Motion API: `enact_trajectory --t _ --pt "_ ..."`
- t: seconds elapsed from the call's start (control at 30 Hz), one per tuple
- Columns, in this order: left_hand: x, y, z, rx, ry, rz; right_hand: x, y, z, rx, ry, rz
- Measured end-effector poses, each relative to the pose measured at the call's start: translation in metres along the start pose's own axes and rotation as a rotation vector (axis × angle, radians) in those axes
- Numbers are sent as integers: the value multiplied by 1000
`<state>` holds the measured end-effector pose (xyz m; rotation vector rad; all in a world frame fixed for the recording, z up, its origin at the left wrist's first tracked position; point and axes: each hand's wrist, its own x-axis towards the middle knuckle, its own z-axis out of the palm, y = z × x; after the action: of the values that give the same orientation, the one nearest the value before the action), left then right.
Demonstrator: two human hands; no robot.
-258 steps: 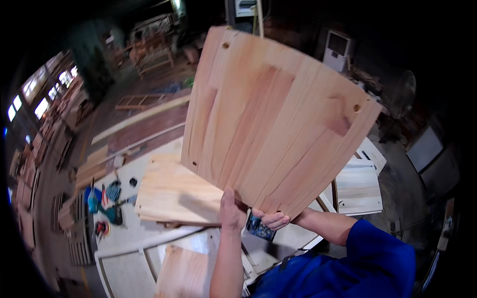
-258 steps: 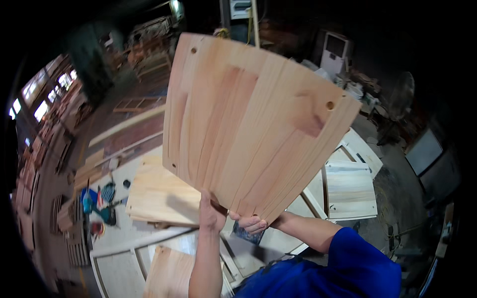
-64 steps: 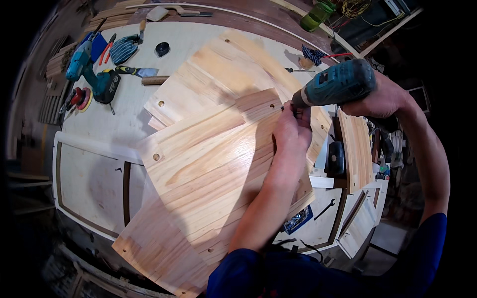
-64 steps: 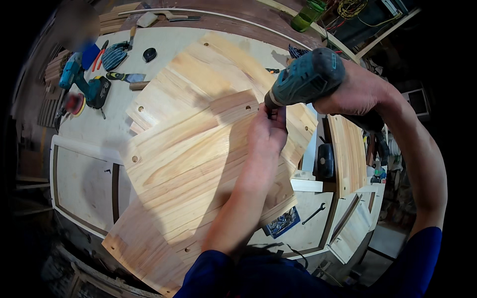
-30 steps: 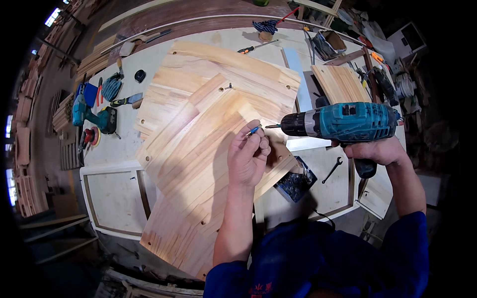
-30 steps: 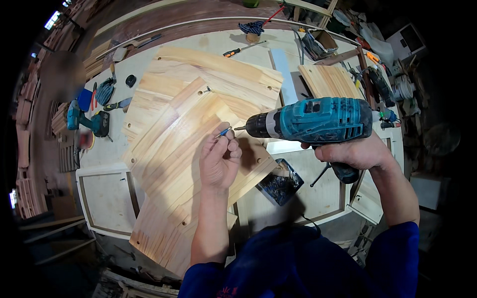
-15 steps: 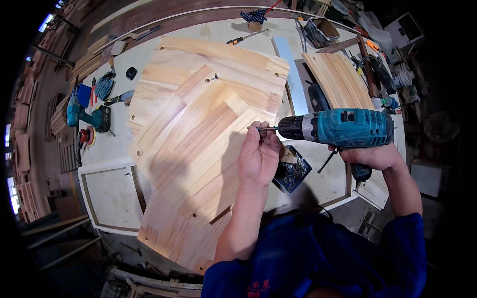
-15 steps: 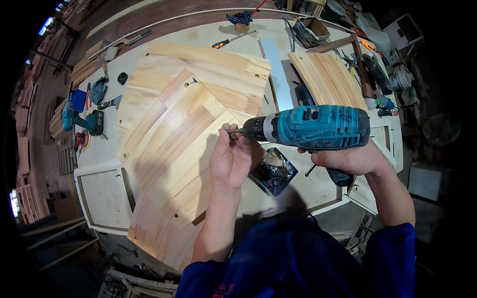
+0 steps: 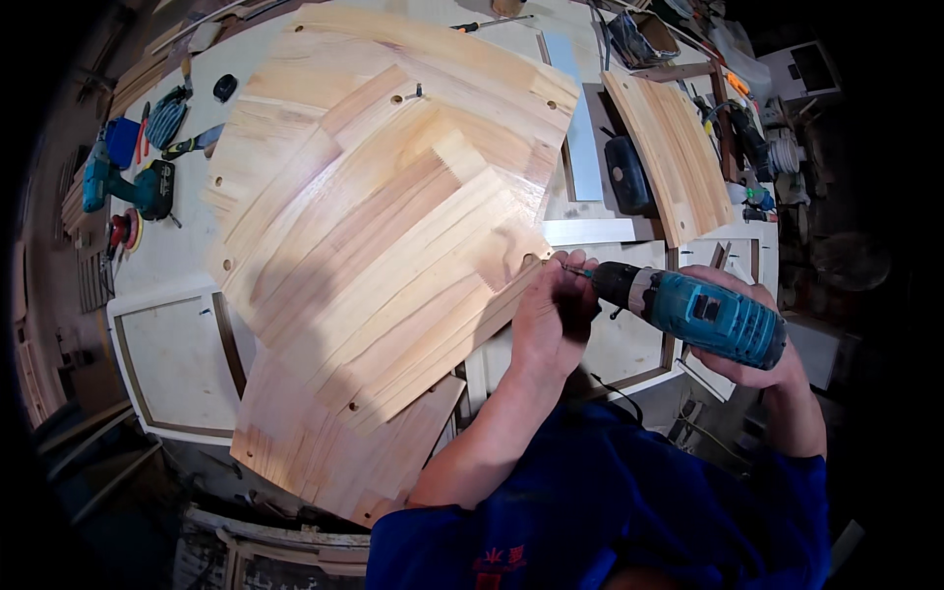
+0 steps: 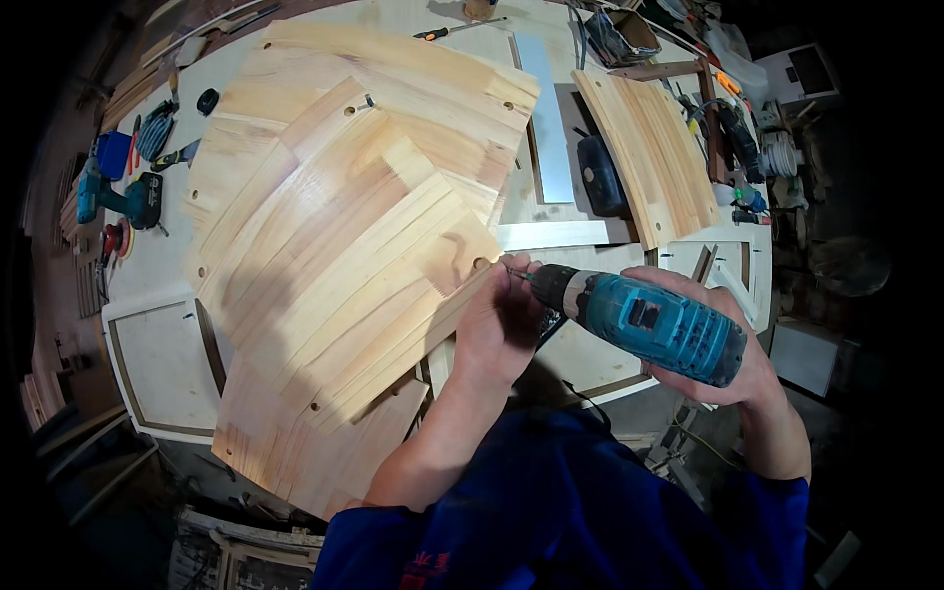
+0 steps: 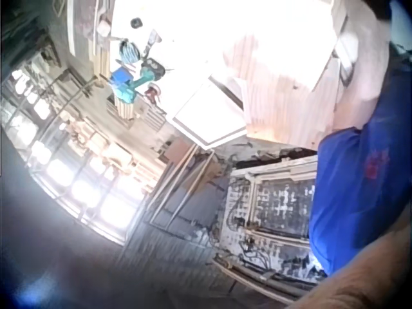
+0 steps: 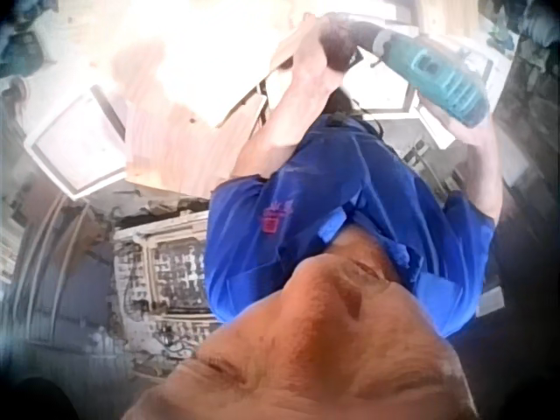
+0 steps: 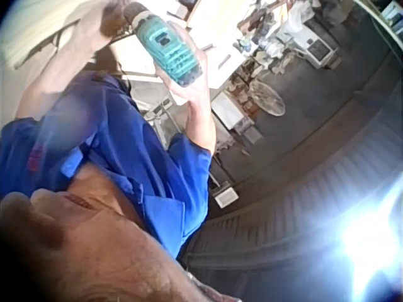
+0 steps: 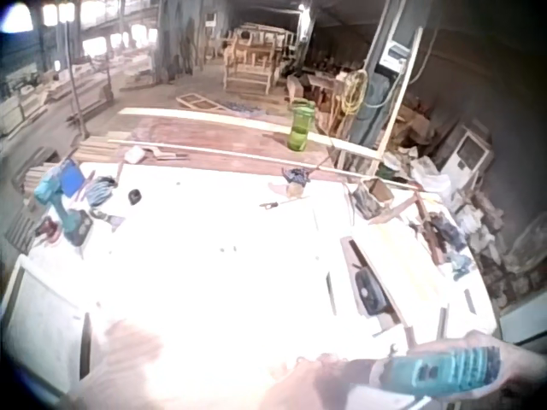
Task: The person sorts wooden boards by hand on a workbench, selects screws from a small tray, and uses a cordless drill to join the boards together into a three-sided box structure.
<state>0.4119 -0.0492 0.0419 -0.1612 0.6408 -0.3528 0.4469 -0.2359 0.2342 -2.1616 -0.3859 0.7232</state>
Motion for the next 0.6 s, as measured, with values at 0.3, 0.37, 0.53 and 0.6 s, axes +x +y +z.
enact_trajectory --t 0.3,0.37,0.53,0.6 --pt "9 -2 -13 -185 -16 -23 17 -18 0 -31 -34 73" --pt "12 -6 -17 -233 -55 -52 18 -21 -1 -83 -31 85" --pt "20 -15 -14 -305 -87 -89 21 -33 1 -45 7 190" --pt "26 -16 -19 -309 -125 -73 26 -34 0 -48 -7 214"
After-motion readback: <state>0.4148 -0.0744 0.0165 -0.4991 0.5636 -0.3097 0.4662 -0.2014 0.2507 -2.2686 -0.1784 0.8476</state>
